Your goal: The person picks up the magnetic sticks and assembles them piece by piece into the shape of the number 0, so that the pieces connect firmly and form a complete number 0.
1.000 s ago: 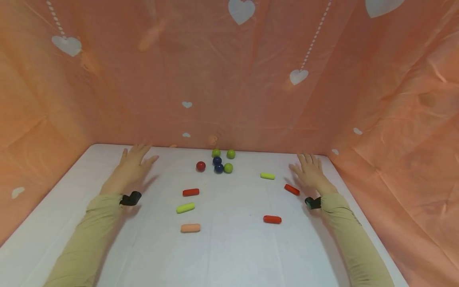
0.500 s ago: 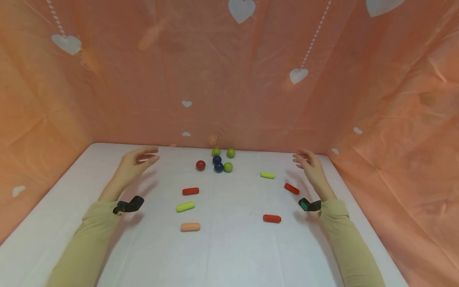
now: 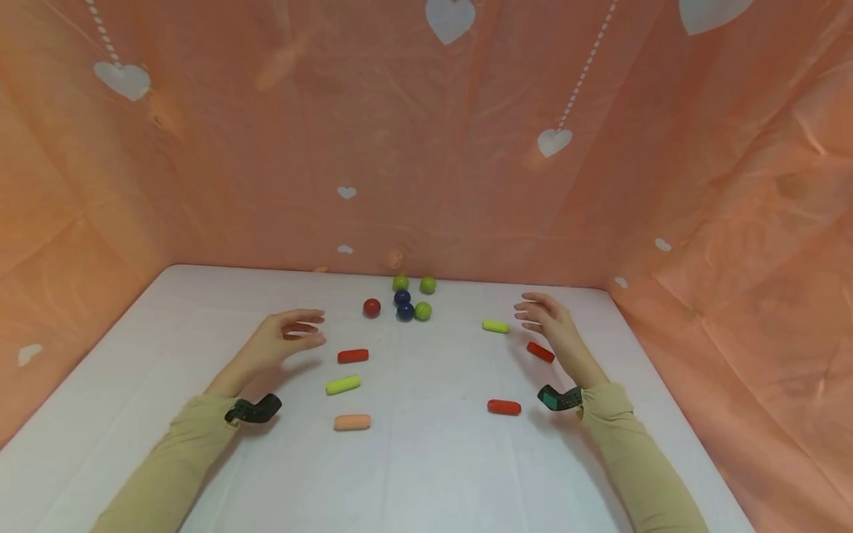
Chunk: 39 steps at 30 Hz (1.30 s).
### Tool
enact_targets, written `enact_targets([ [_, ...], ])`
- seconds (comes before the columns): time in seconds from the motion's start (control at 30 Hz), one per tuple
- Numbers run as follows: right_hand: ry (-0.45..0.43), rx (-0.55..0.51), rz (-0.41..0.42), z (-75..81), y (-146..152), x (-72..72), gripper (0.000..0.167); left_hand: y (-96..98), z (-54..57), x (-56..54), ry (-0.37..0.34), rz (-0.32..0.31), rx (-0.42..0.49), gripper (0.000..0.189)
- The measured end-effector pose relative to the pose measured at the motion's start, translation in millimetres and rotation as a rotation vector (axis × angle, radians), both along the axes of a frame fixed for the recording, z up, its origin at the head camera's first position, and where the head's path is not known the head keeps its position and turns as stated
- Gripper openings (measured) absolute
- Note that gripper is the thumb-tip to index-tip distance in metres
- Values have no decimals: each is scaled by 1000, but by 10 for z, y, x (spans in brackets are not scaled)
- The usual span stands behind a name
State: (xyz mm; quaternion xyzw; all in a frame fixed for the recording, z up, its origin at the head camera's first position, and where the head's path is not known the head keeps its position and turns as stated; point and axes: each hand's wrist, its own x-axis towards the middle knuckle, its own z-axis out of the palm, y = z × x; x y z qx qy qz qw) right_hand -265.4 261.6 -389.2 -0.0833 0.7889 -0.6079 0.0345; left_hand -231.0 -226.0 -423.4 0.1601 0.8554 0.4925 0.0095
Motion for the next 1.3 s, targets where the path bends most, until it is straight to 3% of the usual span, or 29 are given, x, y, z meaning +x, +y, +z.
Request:
enact_targets([
  [0.4,15,-36,65,-58,-252,-33,46,292,-152,4,-137,-86,9,55],
  [0.8,-7,-85,96,-76,-466,-128,42,371,-195,-42,-79,-142,-20,41],
  [1.03,-18,-94,117,-78,-601,-312,43,416,-168,-26,-74,-111,-56,34],
  [1.3,-29,-93,145,-75,-792,-496,39,446,-168,-45,-70,-118,-61,25],
])
